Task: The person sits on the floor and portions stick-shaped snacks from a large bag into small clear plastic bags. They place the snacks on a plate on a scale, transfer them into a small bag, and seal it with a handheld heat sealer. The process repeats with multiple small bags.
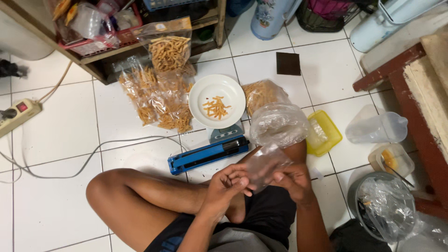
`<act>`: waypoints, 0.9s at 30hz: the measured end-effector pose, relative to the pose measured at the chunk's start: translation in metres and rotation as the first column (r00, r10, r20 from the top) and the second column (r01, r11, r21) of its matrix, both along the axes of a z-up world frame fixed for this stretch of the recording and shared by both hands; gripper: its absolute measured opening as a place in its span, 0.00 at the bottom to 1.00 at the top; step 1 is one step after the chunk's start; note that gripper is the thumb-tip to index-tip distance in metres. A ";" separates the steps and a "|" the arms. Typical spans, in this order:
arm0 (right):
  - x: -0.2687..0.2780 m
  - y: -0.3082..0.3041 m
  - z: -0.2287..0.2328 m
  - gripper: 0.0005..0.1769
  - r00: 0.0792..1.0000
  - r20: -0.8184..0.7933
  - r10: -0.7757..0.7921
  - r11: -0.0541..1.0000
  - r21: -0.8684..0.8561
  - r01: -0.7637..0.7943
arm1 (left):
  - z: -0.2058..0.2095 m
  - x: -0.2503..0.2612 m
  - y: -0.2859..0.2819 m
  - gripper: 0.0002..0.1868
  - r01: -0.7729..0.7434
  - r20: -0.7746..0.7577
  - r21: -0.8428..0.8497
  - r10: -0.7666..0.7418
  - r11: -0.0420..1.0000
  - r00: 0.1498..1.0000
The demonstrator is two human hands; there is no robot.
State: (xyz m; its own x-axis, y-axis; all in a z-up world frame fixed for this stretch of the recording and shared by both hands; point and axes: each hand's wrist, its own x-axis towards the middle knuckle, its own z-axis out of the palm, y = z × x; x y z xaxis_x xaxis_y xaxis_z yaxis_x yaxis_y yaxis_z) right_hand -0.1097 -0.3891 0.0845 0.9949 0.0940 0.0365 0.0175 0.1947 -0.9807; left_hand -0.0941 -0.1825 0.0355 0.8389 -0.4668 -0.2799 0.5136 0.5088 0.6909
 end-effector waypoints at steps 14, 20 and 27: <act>0.009 0.015 -0.059 0.06 0.931 -0.317 -0.180 0.982 -0.108 0.153 | -0.018 -0.007 0.025 0.05 -0.243 0.172 0.443 0.185 0.863 0.968; 0.011 0.010 -0.055 0.06 0.933 -0.308 -0.185 0.966 -0.231 0.116 | -0.009 -0.006 0.031 0.06 -0.276 0.234 0.604 0.165 0.747 0.958; 0.007 0.020 -0.061 0.07 0.905 -0.315 -0.287 0.947 -0.235 0.219 | 0.008 0.003 0.040 0.13 -0.245 0.356 0.760 -0.070 0.601 0.932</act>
State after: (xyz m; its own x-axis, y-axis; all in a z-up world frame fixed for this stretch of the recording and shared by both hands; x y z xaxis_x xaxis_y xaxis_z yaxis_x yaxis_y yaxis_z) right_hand -0.1023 -0.3696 0.0232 0.9340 -0.1911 -0.3018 -0.3000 0.0387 -0.9531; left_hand -0.0910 -0.1429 0.0431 0.9710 -0.1168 -0.2084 0.1692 -0.2800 0.9450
